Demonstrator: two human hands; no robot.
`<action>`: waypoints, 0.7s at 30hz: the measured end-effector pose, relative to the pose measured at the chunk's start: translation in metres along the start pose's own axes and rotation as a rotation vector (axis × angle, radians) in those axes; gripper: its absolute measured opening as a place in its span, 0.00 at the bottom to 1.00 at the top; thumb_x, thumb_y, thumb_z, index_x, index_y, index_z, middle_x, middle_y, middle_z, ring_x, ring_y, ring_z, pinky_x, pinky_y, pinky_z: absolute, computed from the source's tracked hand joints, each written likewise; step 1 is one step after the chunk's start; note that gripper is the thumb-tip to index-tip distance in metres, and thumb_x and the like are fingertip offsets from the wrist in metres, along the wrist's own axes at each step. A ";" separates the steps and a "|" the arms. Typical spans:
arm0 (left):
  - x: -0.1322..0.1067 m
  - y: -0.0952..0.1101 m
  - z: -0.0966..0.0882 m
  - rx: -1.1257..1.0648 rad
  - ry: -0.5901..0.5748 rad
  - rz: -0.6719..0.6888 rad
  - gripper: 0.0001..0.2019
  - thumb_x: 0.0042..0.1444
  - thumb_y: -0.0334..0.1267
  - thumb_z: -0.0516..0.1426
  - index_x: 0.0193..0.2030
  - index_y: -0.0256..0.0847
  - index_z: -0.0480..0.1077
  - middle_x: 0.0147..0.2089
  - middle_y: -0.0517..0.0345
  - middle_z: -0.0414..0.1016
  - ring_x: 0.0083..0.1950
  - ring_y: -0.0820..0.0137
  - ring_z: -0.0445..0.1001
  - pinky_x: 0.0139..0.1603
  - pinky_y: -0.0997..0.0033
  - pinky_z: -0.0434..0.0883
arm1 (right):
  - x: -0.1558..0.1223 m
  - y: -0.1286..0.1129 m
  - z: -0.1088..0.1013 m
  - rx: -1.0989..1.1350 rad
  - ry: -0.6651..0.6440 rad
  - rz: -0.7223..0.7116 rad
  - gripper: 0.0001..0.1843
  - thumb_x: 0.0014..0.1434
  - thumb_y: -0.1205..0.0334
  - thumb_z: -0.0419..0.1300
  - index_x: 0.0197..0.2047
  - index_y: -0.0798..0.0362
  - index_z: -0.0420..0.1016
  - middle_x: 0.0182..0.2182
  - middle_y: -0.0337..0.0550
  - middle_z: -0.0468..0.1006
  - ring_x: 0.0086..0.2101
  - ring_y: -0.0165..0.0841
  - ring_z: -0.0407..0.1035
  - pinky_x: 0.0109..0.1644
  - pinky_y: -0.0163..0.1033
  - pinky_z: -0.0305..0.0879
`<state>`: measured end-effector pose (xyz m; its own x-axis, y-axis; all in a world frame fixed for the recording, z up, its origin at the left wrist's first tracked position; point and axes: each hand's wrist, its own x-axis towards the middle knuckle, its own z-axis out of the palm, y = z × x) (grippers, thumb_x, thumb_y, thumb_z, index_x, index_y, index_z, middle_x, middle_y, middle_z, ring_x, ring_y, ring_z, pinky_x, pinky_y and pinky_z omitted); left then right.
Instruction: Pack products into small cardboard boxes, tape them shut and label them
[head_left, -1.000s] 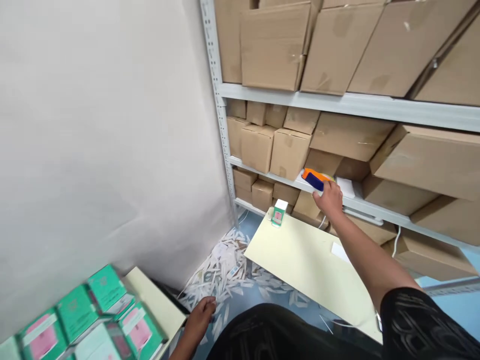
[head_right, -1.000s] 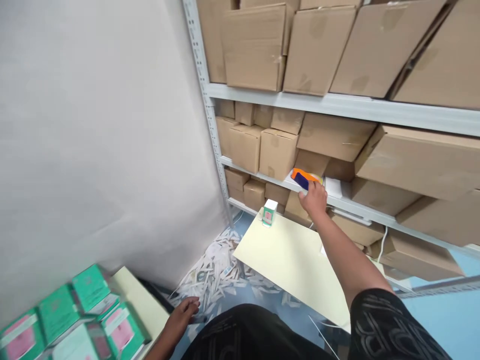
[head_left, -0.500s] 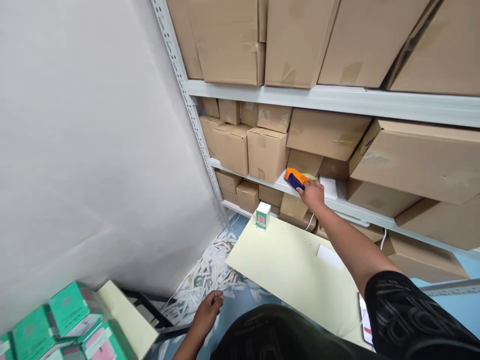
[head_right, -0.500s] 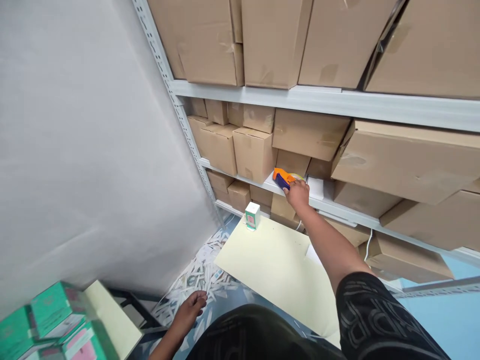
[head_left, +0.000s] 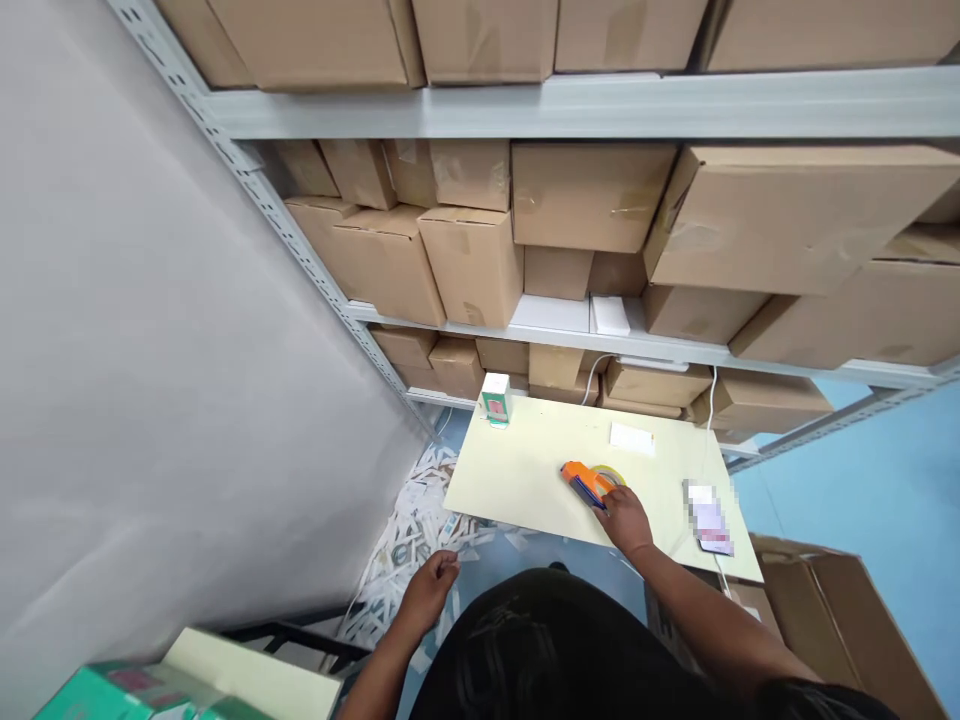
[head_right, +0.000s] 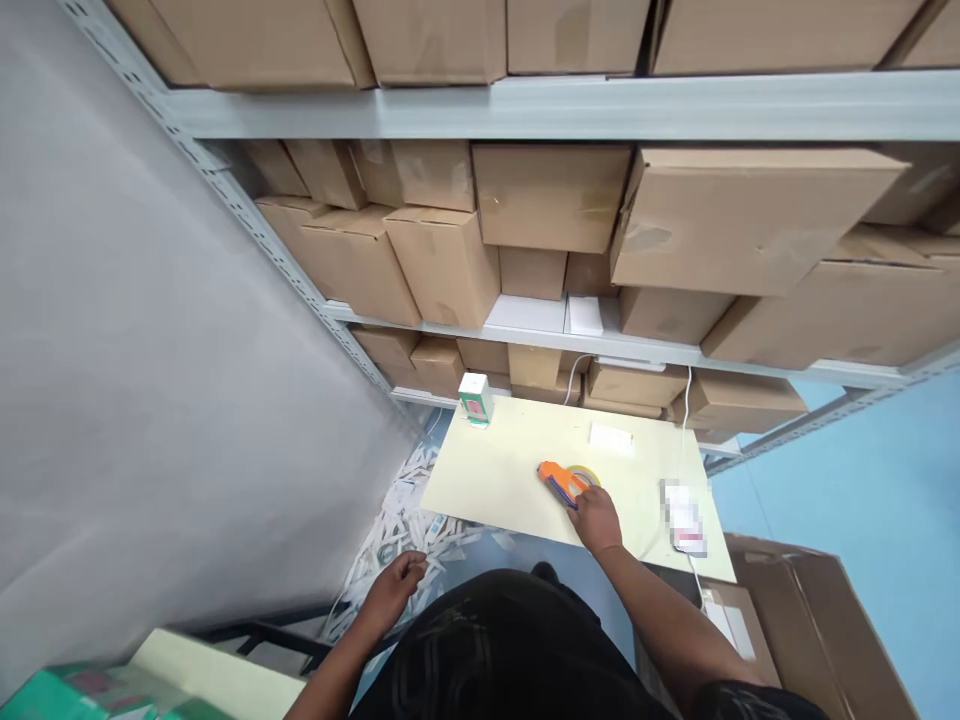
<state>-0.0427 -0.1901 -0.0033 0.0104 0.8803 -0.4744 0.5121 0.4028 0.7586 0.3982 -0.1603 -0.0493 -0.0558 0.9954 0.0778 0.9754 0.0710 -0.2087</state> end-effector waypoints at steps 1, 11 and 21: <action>0.000 0.001 -0.004 0.024 -0.005 0.012 0.26 0.49 0.60 0.54 0.44 0.41 0.75 0.40 0.51 0.81 0.44 0.57 0.80 0.47 0.60 0.75 | -0.006 0.000 0.010 -0.012 -0.054 0.040 0.11 0.64 0.57 0.60 0.38 0.49 0.84 0.39 0.51 0.81 0.50 0.47 0.70 0.61 0.48 0.64; -0.020 -0.012 -0.032 0.035 -0.004 0.070 0.19 0.53 0.54 0.55 0.42 0.41 0.74 0.43 0.50 0.82 0.47 0.57 0.80 0.52 0.61 0.72 | 0.008 -0.030 0.012 -0.151 -0.177 0.240 0.18 0.61 0.55 0.61 0.50 0.52 0.81 0.54 0.58 0.77 0.58 0.52 0.64 0.64 0.58 0.54; -0.084 -0.053 -0.065 -0.130 0.222 0.032 0.13 0.57 0.46 0.57 0.43 0.43 0.75 0.43 0.53 0.81 0.46 0.61 0.78 0.51 0.64 0.71 | 0.040 -0.138 0.010 0.355 -0.213 -0.100 0.28 0.64 0.42 0.53 0.49 0.56 0.80 0.47 0.55 0.81 0.49 0.48 0.75 0.56 0.50 0.68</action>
<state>-0.1265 -0.2689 0.0251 -0.1707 0.9209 -0.3503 0.3998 0.3897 0.8296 0.2589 -0.1296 -0.0268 -0.2258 0.9709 -0.0803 0.8310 0.1490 -0.5360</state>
